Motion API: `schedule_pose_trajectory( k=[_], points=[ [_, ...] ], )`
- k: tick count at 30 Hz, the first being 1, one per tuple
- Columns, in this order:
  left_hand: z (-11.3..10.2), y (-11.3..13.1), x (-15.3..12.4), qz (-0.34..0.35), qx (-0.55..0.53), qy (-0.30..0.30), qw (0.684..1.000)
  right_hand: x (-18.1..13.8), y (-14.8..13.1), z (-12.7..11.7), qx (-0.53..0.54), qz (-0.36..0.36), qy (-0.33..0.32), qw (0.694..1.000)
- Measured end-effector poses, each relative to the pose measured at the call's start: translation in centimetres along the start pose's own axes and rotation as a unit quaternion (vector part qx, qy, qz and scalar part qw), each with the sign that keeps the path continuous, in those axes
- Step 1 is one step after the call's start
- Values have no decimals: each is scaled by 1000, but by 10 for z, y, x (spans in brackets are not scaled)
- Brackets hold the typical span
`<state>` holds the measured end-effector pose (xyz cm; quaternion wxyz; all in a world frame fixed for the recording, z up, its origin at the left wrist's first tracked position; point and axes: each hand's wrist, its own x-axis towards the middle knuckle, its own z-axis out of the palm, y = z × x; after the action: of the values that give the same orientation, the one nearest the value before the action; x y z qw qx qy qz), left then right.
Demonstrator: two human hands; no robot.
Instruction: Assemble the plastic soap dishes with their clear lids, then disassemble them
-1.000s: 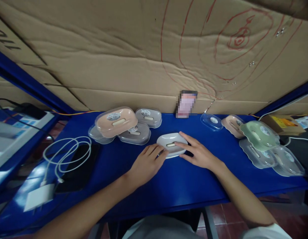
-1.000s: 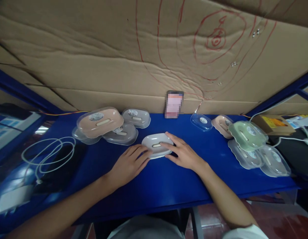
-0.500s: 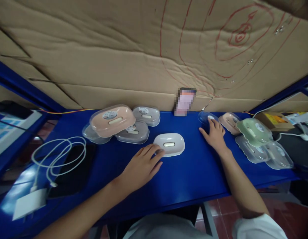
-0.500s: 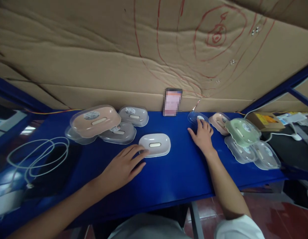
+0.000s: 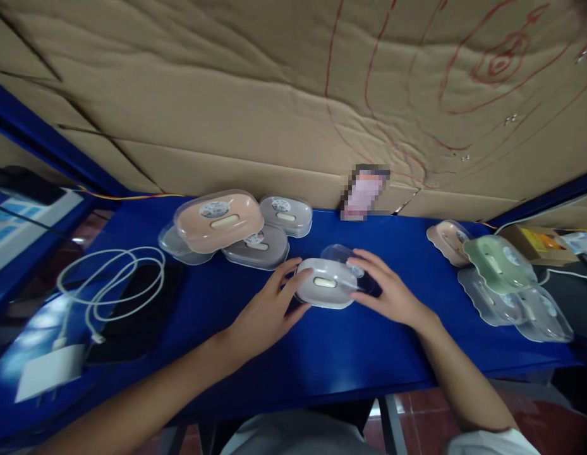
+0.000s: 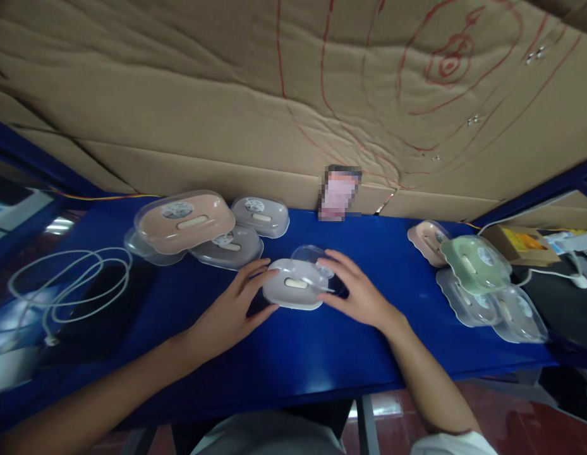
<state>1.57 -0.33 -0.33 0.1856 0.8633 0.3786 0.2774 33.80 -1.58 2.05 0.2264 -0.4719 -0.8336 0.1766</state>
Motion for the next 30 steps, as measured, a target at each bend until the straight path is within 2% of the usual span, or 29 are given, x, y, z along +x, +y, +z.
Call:
schedule_pose_trajectory(
  k=[3, 7, 12, 18, 25, 30],
  points=[
    [0, -1, 0, -10, -13, -7, 1000, 4, -24, 20, -22, -90, -26, 995],
    [-2, -5, 1, 6, -17, -28, 999, 7, -28, 32, -70, -140, -15, 988],
    [-5, -9, 2, -12, -31, -44, 998, 9, -23, 34, -111, -146, -14, 983],
    [-12, -10, 5, -22, -59, -48, 997, 6, -24, 40, -104, -141, -24, 984],
    [-12, -10, 3, 19, -10, -79, 997, 8, -25, 39, -104, -147, -48, 983],
    [-9, -13, 5, 39, 50, -105, 992, 7, -28, 39, -120, -160, -35, 979]
  ],
)
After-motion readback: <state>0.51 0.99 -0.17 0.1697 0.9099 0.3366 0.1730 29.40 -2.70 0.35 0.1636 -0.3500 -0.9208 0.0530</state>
